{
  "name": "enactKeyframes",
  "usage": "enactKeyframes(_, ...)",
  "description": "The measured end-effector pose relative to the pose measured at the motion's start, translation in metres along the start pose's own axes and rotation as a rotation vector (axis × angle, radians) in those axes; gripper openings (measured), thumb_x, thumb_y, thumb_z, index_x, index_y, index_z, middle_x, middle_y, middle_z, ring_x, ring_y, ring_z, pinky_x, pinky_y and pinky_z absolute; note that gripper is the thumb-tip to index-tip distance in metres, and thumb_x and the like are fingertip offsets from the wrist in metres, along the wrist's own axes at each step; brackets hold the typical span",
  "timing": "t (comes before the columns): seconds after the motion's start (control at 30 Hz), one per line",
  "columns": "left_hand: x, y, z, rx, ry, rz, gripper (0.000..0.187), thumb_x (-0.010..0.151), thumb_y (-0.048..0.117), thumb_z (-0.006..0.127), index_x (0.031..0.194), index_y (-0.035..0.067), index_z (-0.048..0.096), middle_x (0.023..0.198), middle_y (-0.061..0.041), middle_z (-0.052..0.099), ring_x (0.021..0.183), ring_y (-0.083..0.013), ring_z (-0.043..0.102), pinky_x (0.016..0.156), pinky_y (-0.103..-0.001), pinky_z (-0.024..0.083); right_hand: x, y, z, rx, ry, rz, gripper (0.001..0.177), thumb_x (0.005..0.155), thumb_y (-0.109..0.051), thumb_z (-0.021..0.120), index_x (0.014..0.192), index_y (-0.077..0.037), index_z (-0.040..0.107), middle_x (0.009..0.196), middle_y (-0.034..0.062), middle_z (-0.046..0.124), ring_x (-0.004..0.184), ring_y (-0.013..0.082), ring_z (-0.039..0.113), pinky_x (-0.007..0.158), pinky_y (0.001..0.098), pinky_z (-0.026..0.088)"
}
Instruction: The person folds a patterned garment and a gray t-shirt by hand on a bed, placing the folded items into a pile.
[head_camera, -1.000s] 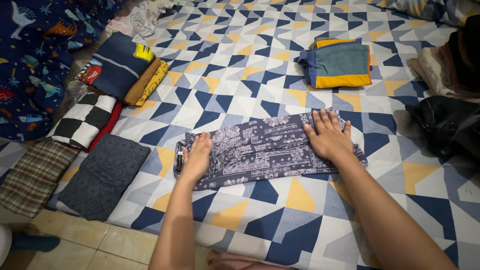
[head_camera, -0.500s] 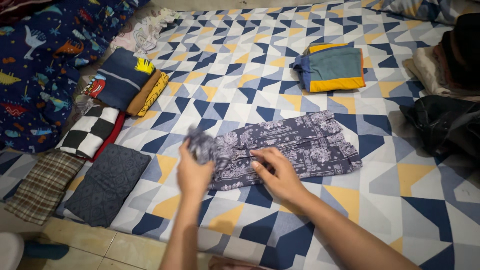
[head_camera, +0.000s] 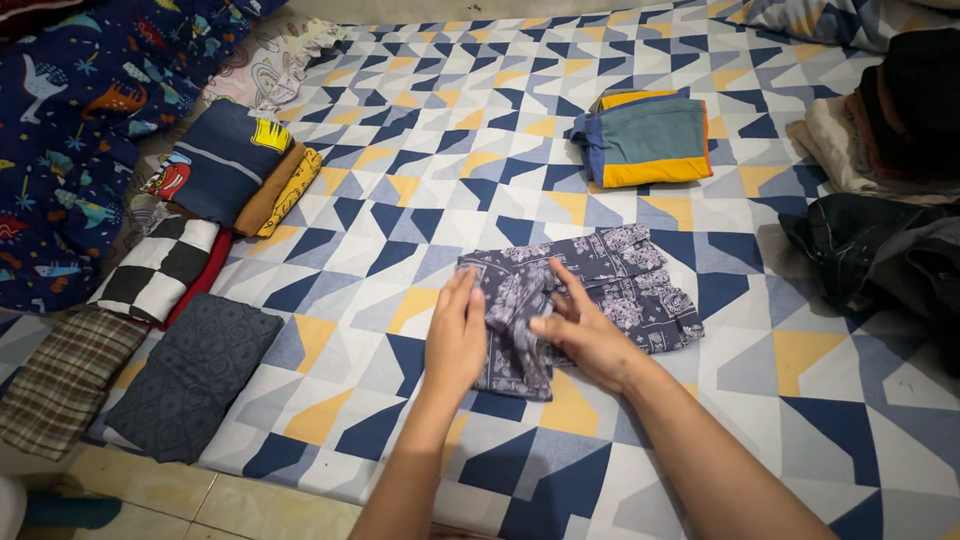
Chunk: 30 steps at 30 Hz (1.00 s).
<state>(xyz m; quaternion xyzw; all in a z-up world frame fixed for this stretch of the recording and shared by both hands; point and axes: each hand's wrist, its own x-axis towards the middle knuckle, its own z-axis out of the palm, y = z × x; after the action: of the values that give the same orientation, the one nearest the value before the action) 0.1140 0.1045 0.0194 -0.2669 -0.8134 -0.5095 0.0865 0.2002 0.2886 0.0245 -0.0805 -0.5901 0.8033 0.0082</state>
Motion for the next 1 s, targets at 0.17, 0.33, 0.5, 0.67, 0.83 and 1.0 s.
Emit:
enactKeyframes(0.17, -0.012, -0.034, 0.017, 0.05, -0.025, -0.07, 0.052, 0.105, 0.033, 0.047, 0.15, 0.007, 0.05, 0.163, -0.024, 0.032, 0.15, -0.039, 0.032, 0.118, -0.041, 0.03, -0.009, -0.003, 0.002, -0.165, -0.087, -0.029, 0.127, 0.074, -0.019, 0.079, 0.169, -0.034, -0.005, 0.165, 0.0175, 0.014, 0.148, 0.0306, 0.025, 0.119, 0.0449, 0.029)
enactKeyframes(0.33, -0.011, -0.034, 0.028, -0.153, 0.108, -0.177, 0.057, 0.11, 0.034, 0.038, 0.159, 0.006, 0.03, 0.165, -0.023, 0.029, 0.152, -0.0369, 0.031, 0.12, -0.041, 0.029, -0.013, 0.01, 0.038, -0.301, 0.094, -0.33, 0.116, 0.07, -0.003, 0.077, 0.161, -0.025, 0.008, 0.161, 0.0167, 0.031, 0.134, 0.0279, 0.05, 0.106, 0.038, 0.045)
enactKeyframes(0.5, -0.012, -0.028, 0.025, -0.261, 0.236, -0.24, 0.063, 0.104, 0.026, 0.048, 0.159, 0.003, 0.026, 0.156, -0.023, 0.039, 0.14, -0.035, 0.047, 0.115, -0.041, 0.038, 0.011, -0.01, 0.026, -0.244, 0.339, -0.269, 0.078, 0.088, -0.003, 0.064, 0.159, -0.02, 0.039, 0.139, 0.019, 0.061, 0.115, 0.0209, 0.063, 0.093, 0.0318, 0.054)
enactKeyframes(0.67, -0.029, -0.015, 0.031, -0.197, 0.173, -0.133, 0.073, 0.096, 0.014, 0.065, 0.157, -0.001, 0.027, 0.151, -0.026, 0.041, 0.14, -0.0383, 0.044, 0.114, -0.044, 0.038, 0.015, -0.026, 0.0, -0.316, 0.511, -0.104, 0.071, 0.09, -0.009, 0.065, 0.156, -0.02, 0.043, 0.127, 0.0131, 0.068, 0.099, 0.0268, 0.064, 0.077, 0.0397, 0.049)
enactKeyframes(0.83, -0.03, -0.01, 0.031, -0.131, 0.173, -0.146, 0.072, 0.09, 0.017, 0.071, 0.15, 0.0, 0.036, 0.144, -0.024, 0.047, 0.134, -0.0363, 0.05, 0.112, -0.042, 0.042, 0.008, -0.008, -0.018, -0.902, 0.683, -0.412, 0.081, 0.082, -0.013, 0.077, 0.153, -0.009, 0.04, 0.137, 0.0222, 0.057, 0.12, 0.0321, 0.058, 0.101, 0.0415, 0.047)
enactKeyframes(1.0, -0.033, -0.009, 0.027, -0.07, 0.151, -0.113, 0.057, 0.096, 0.021, 0.067, 0.149, 0.008, 0.049, 0.146, -0.023, 0.048, 0.137, -0.039, 0.046, 0.112, -0.044, 0.039, -0.015, -0.018, 0.013, -1.281, 0.703, -0.846, 0.058, 0.092, -0.017, 0.072, 0.146, -0.005, 0.054, 0.146, 0.0231, 0.053, 0.136, 0.0415, 0.048, 0.114, 0.0512, 0.037)
